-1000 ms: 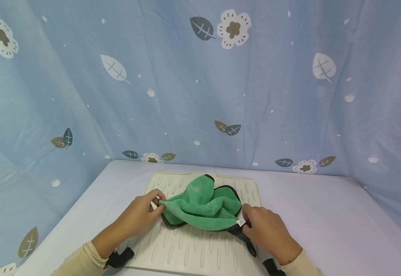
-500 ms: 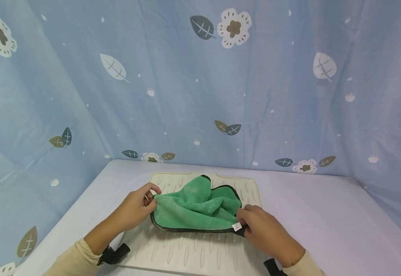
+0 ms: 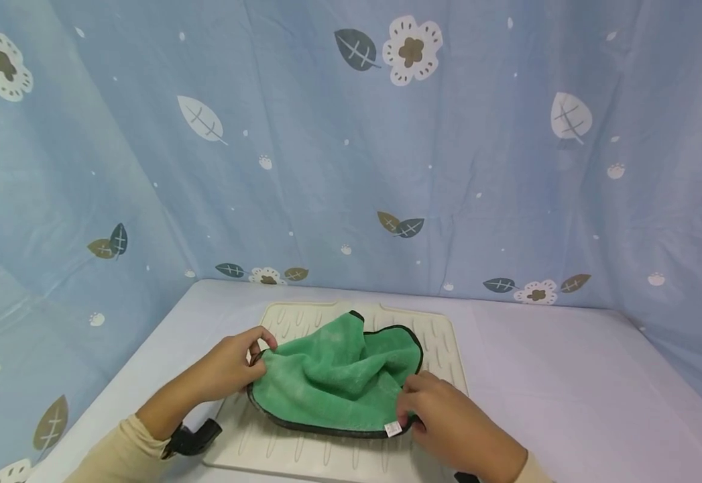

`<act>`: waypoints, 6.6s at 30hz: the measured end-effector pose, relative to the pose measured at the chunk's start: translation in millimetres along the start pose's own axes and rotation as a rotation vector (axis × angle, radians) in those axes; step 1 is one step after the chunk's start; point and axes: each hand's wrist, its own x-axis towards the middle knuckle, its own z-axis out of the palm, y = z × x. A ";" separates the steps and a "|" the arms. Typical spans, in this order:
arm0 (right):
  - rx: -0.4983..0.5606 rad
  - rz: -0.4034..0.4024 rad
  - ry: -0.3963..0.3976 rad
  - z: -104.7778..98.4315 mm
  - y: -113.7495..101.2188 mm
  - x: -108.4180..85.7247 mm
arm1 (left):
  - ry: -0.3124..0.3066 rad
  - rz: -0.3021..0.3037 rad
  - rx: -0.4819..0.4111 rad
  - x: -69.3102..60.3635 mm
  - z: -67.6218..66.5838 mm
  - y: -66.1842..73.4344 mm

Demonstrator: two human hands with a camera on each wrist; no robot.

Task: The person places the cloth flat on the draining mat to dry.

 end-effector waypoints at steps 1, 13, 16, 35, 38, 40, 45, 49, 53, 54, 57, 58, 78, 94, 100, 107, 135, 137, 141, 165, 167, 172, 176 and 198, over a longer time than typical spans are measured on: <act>-0.006 -0.021 0.006 1.0 -1.2 0.2 | -0.016 -0.005 -0.005 -0.5 -1.1 -0.6; -0.039 -0.182 0.030 14.4 -11.7 0.4 | -0.125 -0.034 0.212 -7.4 -5.1 -4.6; -0.022 -0.147 -0.026 16.9 -13.3 1.3 | -0.115 -0.048 0.251 -8.9 -4.0 -4.9; -0.100 -0.112 0.051 24.4 -5.2 -11.2 | -0.118 -0.060 0.331 -11.6 -1.3 -10.2; -0.067 -0.077 -0.026 24.7 -8.1 -7.1 | -0.124 -0.065 0.336 -11.7 -0.2 -11.8; -0.039 -0.054 -0.084 25.8 -9.3 -5.0 | -0.133 -0.067 0.331 -12.1 0.9 -13.1; -0.010 -0.057 -0.132 28.0 -11.9 -4.1 | -0.153 -0.067 0.331 -14.0 2.8 -14.9; 0.021 -0.075 -0.132 27.4 -13.7 -3.2 | -0.128 -0.053 0.373 -9.8 -3.3 -9.7; 0.024 -0.077 -0.133 27.0 -14.2 -2.1 | -0.068 -0.016 0.433 5.4 -15.9 2.4; 0.023 -0.073 -0.137 27.3 -14.0 -2.2 | -0.052 -0.003 0.445 10.5 -18.8 5.9; 0.021 -0.058 -0.142 28.4 -13.5 -2.5 | -0.015 0.044 0.471 26.9 -24.0 16.5; 0.022 -0.049 -0.145 29.0 -13.2 -2.4 | -0.007 0.059 0.475 32.2 -23.9 20.0; 0.067 0.058 -0.164 31.9 -9.7 -1.4 | -0.186 0.161 0.643 112.4 33.7 64.6; 0.008 0.052 -0.162 33.7 -5.3 -1.6 | -0.200 0.100 0.635 129.4 33.5 39.8; 0.020 0.060 -0.168 32.6 -6.7 0.2 | -0.096 0.165 0.632 128.2 25.7 34.5; 0.026 0.055 -0.163 34.1 -7.6 0.5 | -0.080 0.223 0.393 123.1 10.3 40.0; 0.016 0.035 -0.148 35.5 -6.3 2.5 | -0.297 0.238 0.097 114.1 14.4 27.6; 0.018 0.034 -0.144 35.7 -6.6 2.2 | -0.301 0.250 0.120 113.4 14.2 25.4; 0.022 0.033 -0.140 36.3 -7.4 1.3 | -0.334 0.231 0.153 112.7 15.4 21.0; -0.004 0.023 -0.132 38.1 -5.1 0.0 | -0.063 0.213 0.092 106.9 -9.2 20.3; -0.012 0.020 -0.134 38.1 -4.8 -0.1 | -0.038 0.197 0.105 108.3 -11.2 17.9; -0.019 0.015 -0.134 37.0 -5.6 -0.6 | 0.023 0.132 0.174 112.5 -13.2 7.9; -0.008 0.019 -0.137 36.7 -5.3 0.2 | 0.047 0.073 0.207 113.2 -12.9 -0.8; 0.000 0.015 -0.132 37.3 -5.6 -0.4 | 0.026 -0.100 0.287 122.6 1.7 -33.0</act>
